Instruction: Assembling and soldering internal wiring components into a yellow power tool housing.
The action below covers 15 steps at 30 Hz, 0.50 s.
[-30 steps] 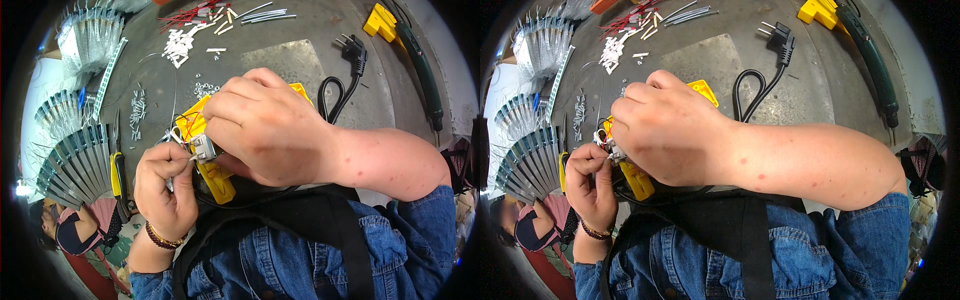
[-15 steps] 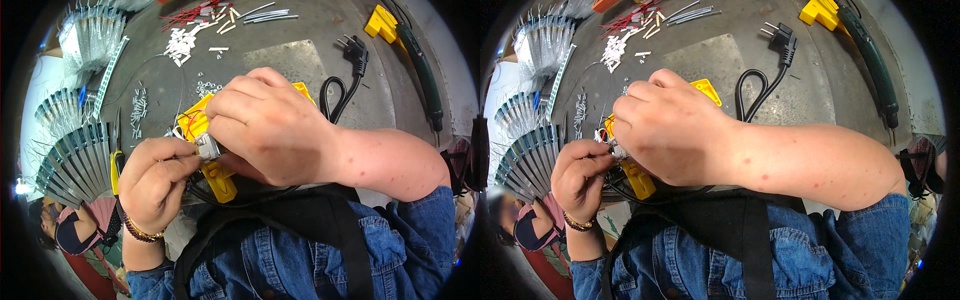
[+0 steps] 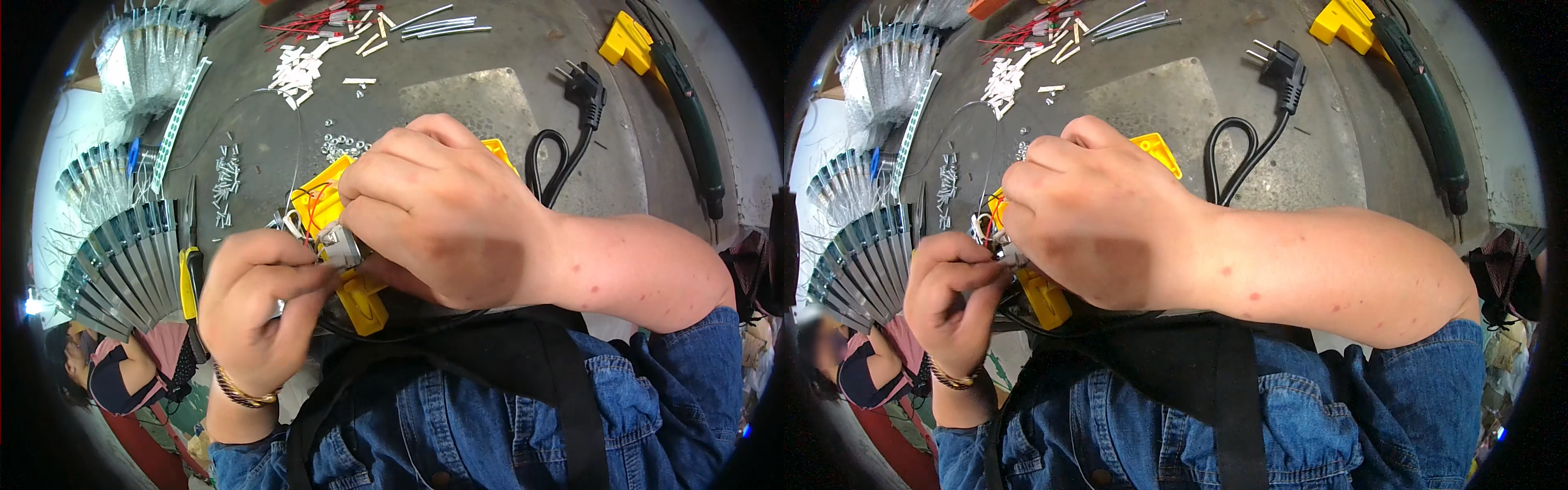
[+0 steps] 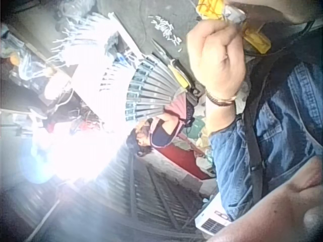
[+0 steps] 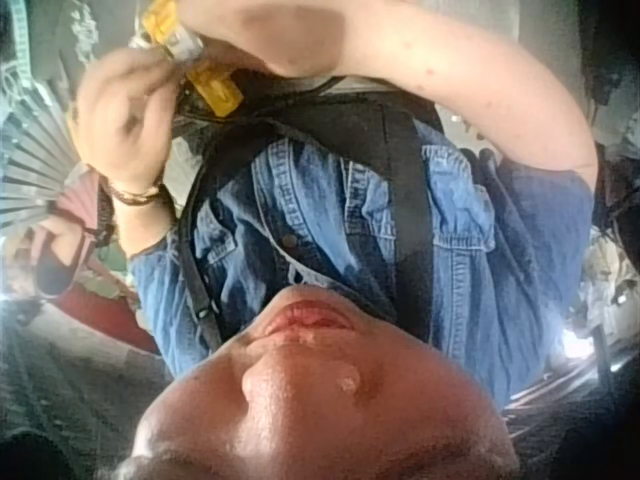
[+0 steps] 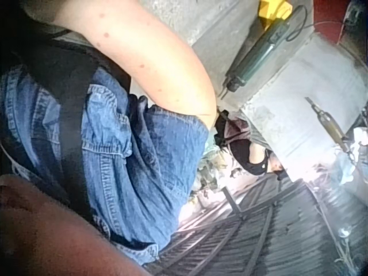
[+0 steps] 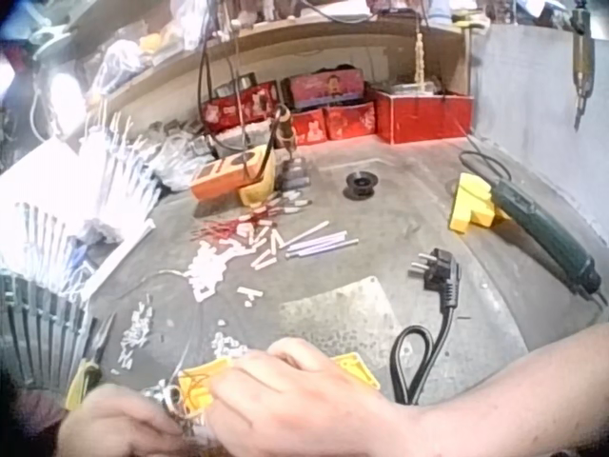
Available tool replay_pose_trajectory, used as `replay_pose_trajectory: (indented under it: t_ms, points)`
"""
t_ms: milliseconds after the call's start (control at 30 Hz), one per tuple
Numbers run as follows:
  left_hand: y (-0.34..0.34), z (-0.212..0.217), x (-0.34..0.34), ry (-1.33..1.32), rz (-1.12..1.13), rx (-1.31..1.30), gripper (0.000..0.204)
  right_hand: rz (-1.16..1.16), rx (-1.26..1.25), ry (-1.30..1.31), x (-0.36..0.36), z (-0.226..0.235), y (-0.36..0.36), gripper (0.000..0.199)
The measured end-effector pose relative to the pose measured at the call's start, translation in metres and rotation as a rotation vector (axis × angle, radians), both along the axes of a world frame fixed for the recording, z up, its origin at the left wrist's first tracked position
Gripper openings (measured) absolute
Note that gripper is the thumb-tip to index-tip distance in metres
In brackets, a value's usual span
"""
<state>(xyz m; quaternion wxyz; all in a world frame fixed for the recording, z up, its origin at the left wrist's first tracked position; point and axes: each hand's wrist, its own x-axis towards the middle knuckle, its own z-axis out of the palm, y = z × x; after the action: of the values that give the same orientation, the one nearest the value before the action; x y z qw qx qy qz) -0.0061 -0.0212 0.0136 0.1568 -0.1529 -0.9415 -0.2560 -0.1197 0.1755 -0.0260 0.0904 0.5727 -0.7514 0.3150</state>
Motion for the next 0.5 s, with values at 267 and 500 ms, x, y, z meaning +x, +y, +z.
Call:
replay_pose_trajectory:
  t_ms: [267,500]
  points:
    - [-0.041,0.003,-0.030,-0.141,-0.044,-0.040,0.021,0.015,-0.028,-0.043,0.001,0.002,0.001,0.039]
    - [-0.043,0.012,-0.043,-0.141,-0.256,-0.058,0.017,0.017,-0.001,-0.042,0.002,0.003,0.000,0.038]
